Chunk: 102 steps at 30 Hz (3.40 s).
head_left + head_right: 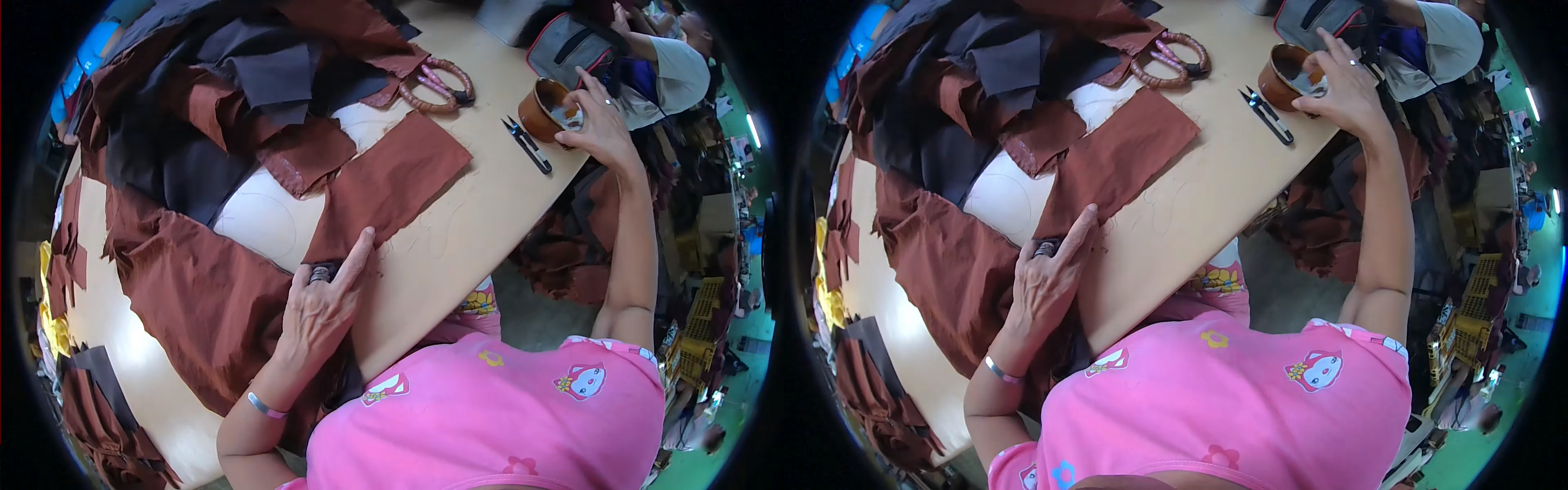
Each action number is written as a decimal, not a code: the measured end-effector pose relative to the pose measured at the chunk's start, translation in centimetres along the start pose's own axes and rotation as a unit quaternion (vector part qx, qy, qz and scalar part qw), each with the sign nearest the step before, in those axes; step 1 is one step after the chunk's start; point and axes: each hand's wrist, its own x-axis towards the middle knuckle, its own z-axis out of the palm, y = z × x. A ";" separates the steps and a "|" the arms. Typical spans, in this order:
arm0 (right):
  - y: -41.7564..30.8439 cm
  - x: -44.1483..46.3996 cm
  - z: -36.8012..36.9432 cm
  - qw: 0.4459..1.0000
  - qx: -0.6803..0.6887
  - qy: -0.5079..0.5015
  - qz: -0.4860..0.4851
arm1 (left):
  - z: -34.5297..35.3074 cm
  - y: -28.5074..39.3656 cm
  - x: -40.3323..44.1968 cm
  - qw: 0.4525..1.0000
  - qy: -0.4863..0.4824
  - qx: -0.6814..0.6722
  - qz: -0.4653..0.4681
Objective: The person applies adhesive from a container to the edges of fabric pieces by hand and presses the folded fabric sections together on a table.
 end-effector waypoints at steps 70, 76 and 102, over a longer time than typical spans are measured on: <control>-13.6 -5.0 3.4 0.980 0.057 0.057 -0.179 | 0.6 -0.3 -0.7 1.000 0.010 -0.026 0.002; -13.3 -5.2 3.6 0.982 0.053 0.046 -0.173 | 0.4 -0.3 -0.7 0.999 0.006 -0.034 -0.003; -13.3 -5.4 5.3 0.966 -0.071 0.049 -0.244 | -1.0 0.0 0.1 0.999 -0.027 -0.026 -0.024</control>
